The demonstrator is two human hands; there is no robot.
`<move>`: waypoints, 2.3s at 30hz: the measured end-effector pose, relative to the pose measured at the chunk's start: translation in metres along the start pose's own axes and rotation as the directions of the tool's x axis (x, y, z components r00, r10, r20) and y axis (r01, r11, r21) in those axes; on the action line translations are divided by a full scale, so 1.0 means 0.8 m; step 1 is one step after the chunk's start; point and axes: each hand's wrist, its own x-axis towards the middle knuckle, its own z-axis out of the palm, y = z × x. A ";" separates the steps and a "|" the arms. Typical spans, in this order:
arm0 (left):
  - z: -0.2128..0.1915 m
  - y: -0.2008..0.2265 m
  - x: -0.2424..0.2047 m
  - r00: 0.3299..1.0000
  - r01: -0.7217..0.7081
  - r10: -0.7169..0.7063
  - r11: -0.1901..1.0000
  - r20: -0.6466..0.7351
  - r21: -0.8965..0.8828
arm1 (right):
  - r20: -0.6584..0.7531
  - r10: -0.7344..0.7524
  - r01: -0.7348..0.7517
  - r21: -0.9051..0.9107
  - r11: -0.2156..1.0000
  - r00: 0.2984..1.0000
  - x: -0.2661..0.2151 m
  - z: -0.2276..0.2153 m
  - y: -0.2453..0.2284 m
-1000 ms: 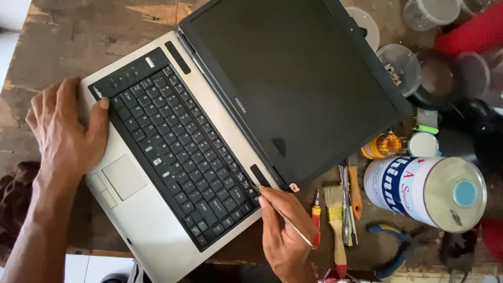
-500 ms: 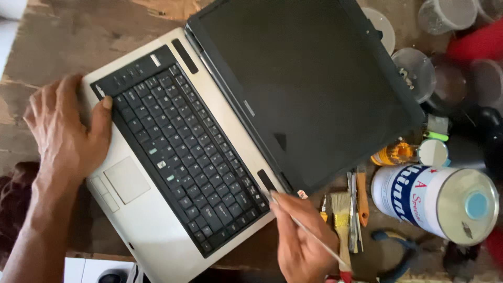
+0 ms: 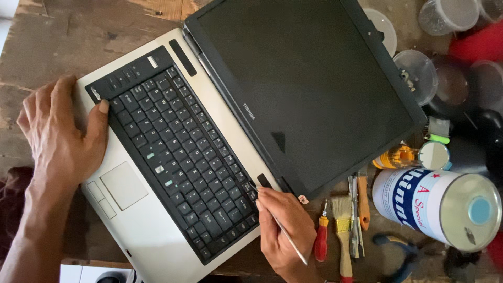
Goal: The person uses a small metal tool to pry and separate the screen bezel from the laptop body. They then flip the laptop over and use a screwdriver to remove screws from the bottom casing.
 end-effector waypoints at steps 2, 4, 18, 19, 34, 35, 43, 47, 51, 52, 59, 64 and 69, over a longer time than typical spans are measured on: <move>-0.001 0.000 0.001 1.000 -0.002 0.002 1.000 0.005 -0.001 | -0.015 -0.019 0.018 -0.021 1.000 1.000 0.003 0.005 0.001; -0.002 0.001 -0.001 1.000 -0.006 0.006 1.000 0.012 -0.005 | -0.030 -0.035 0.033 -0.044 0.998 0.999 -0.005 0.012 0.003; 0.000 -0.004 0.001 1.000 0.023 -0.023 1.000 0.014 -0.004 | -0.226 -0.055 0.075 0.081 0.994 0.973 -0.009 0.012 0.008; -0.003 -0.003 -0.005 0.999 0.032 -0.032 0.999 0.018 -0.001 | -0.217 -0.052 0.072 0.087 0.994 0.975 0.003 0.008 -0.004; 0.005 -0.009 -0.001 1.000 0.007 -0.007 0.999 -0.007 -0.044 | -0.054 -0.017 0.015 -0.026 1.000 0.998 0.019 0.033 -0.001; 0.007 -0.012 -0.001 1.000 -0.016 0.015 1.000 -0.024 -0.021 | -0.044 -0.008 0.006 -0.046 0.999 0.999 0.018 0.034 0.001; 0.003 -0.005 0.000 1.000 -0.011 0.011 0.999 -0.024 -0.030 | -0.095 0.136 -0.146 -0.102 0.984 0.986 0.038 0.039 -0.015; 0.004 -0.006 0.001 1.000 0.016 -0.016 1.000 -0.003 0.015 | -0.056 0.388 -0.387 0.031 0.922 0.920 0.036 0.036 -0.014; 0.000 -0.002 0.004 0.999 0.043 -0.043 0.999 0.016 -0.004 | -0.110 0.515 -0.489 0.196 0.850 0.850 0.033 0.044 -0.016; 0.001 -0.002 0.003 0.999 0.045 -0.045 0.999 0.015 -0.006 | -0.109 0.513 -0.488 0.194 0.851 0.851 0.032 0.044 -0.016; 0.002 -0.002 0.004 0.999 0.038 -0.037 0.999 -0.013 0.025 | -0.040 0.580 -0.569 0.149 0.809 0.814 0.031 0.040 -0.019; -0.001 0.002 0.005 0.998 0.061 -0.061 0.998 0.006 0.010 | -0.009 0.582 -0.580 0.064 0.812 0.813 0.047 0.024 -0.042; -0.004 0.004 0.006 0.997 0.073 -0.072 0.997 0.019 -0.017 | -0.075 0.400 -0.386 0.153 0.910 0.913 0.025 0.043 -0.017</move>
